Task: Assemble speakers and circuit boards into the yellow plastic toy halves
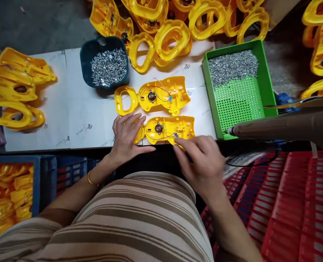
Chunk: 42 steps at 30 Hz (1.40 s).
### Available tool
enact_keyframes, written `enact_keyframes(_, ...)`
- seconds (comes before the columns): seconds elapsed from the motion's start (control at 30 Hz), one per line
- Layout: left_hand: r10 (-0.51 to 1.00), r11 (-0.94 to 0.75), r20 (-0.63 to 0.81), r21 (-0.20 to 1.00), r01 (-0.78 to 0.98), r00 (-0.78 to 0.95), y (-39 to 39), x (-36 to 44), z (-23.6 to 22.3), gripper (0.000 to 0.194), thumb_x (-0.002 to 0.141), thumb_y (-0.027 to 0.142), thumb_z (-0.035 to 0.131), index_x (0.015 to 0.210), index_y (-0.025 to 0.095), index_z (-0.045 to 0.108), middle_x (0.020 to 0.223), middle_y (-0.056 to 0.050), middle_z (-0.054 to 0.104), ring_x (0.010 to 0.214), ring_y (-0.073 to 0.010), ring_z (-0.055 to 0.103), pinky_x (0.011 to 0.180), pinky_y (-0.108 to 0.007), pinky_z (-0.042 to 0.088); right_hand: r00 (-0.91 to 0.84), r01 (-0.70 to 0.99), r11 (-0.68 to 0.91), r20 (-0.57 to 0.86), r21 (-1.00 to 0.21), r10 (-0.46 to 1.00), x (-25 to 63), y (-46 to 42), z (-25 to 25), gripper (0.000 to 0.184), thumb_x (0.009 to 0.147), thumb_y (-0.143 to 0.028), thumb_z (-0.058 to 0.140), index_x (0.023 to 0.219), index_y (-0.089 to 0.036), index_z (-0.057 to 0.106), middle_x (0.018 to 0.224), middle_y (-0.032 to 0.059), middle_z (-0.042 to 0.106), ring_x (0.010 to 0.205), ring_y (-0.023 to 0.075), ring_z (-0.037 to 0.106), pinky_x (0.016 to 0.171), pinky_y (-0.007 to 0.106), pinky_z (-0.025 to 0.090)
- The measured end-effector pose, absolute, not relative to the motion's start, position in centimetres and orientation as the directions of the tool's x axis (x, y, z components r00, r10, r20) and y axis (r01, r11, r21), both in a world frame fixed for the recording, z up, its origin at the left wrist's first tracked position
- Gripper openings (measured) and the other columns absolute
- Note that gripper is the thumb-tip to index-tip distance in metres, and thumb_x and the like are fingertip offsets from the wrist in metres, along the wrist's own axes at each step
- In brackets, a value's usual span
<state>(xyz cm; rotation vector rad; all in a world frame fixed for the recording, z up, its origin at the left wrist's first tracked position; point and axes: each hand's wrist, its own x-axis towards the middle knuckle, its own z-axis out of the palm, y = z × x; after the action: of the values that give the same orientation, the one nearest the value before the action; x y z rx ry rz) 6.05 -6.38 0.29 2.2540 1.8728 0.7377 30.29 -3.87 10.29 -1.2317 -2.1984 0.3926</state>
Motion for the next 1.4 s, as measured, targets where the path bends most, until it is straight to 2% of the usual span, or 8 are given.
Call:
enact_keyframes(0.13,0.961,-0.195,0.259,0.403,0.894,0.093,-7.0,5.9,0.1,0.092,0.073,0.078,0.064,0.143,0.022,0.047,0.145,-0.014,0.051,0.138,-0.0333,0.038,0.12,-0.051,0.013,-0.638,0.586,0.743,0.38,-0.324,0.669,26.1,-2.3,9.0,0.011,0.092,-0.02,0.062,0.086,-0.017,0.07,0.073,0.0052,0.058,0.067,0.0173,0.048,0.06,0.031,0.04)
enact_keyframes(0.33,0.966,-0.166,0.253,0.439,0.883,0.056,-7.0,6.2,0.4,0.082,0.076,0.068,0.069,0.141,0.022,0.049,0.145,-0.015,0.05,0.137,-0.0337,0.039,0.12,-0.053,0.013,-0.746,0.637,0.747,0.091,-0.193,0.66,25.0,-1.6,6.9,0.016,0.093,-0.029,0.061,0.088,-0.021,0.074,0.079,0.0064,0.058,0.074,0.0205,0.043,0.061,0.033,0.033)
enact_keyframes(0.47,0.966,-0.165,0.253,0.422,0.892,0.058,-6.9,6.2,0.2,0.077,0.079,0.065,0.068,0.141,0.022,0.05,0.144,-0.014,0.052,0.137,-0.0334,0.039,0.119,-0.053,0.014,-0.723,0.676,0.72,0.046,-0.154,0.689,24.4,-1.1,6.5,0.022,0.095,-0.033,0.057,0.093,-0.019,0.074,0.084,0.0076,0.06,0.077,0.0216,0.044,0.062,0.034,0.032)
enact_keyframes(0.67,0.958,-0.169,0.281,0.391,0.905,0.058,-6.8,6.3,-0.1,0.068,0.087,0.062,0.061,0.141,0.022,0.05,0.143,-0.014,0.052,0.136,-0.0318,0.04,0.119,-0.052,0.016,-0.715,0.667,0.723,0.116,-0.18,0.689,24.2,-1.0,7.3,0.024,0.097,-0.034,0.053,0.097,-0.019,0.072,0.089,0.0068,0.061,0.082,0.0211,0.047,0.067,0.033,0.035)
enact_keyframes(0.9,0.958,-0.165,0.281,0.369,0.915,0.059,-6.7,6.2,-0.2,0.066,0.085,0.06,0.064,0.138,0.022,0.051,0.142,-0.013,0.053,0.135,-0.0318,0.042,0.118,-0.051,0.019,-0.715,0.677,0.715,0.075,-0.178,0.695,25.0,-1.2,7.3,0.03,0.093,-0.037,0.057,0.074,-0.019,0.069,0.086,0.0072,0.06,0.077,0.0196,0.045,0.064,0.032,0.034)
enact_keyframes(1.07,0.956,-0.168,0.285,0.361,0.917,0.063,-6.7,6.3,-0.4,0.062,0.086,0.058,0.065,0.136,0.024,0.052,0.143,-0.012,0.053,0.135,-0.0315,0.042,0.118,-0.052,0.019,-0.686,0.7,0.694,0.111,-0.168,0.719,24.8,-1.0,6.8,0.022,0.093,-0.033,0.058,0.086,-0.018,0.072,0.084,0.0065,0.059,0.079,0.0199,0.046,0.062,0.031,0.034)
enact_keyframes(1.23,0.956,-0.175,0.285,0.367,0.914,0.069,-6.8,6.3,-0.5,0.06,0.088,0.055,0.063,0.137,0.023,0.052,0.144,-0.013,0.051,0.136,-0.0318,0.04,0.118,-0.053,0.017,-0.689,0.709,0.687,0.051,-0.157,0.723,24.1,-0.8,6.6,0.03,0.095,-0.04,0.054,0.088,-0.018,0.073,0.087,0.008,0.061,0.082,0.0219,0.048,0.063,0.033,0.034)
enact_keyframes(1.4,0.96,-0.182,0.267,0.38,0.907,0.08,-6.7,6.2,-0.4,0.06,0.086,0.05,0.067,0.138,0.023,0.052,0.145,-0.014,0.05,0.137,-0.0327,0.039,0.118,-0.054,0.016,-0.713,0.688,0.675,-0.08,-0.265,0.696,23.7,-0.4,6.6,0.024,0.09,-0.04,0.062,0.085,-0.019,0.071,0.086,0.0074,0.059,0.082,0.0221,0.051,0.06,0.032,0.032)
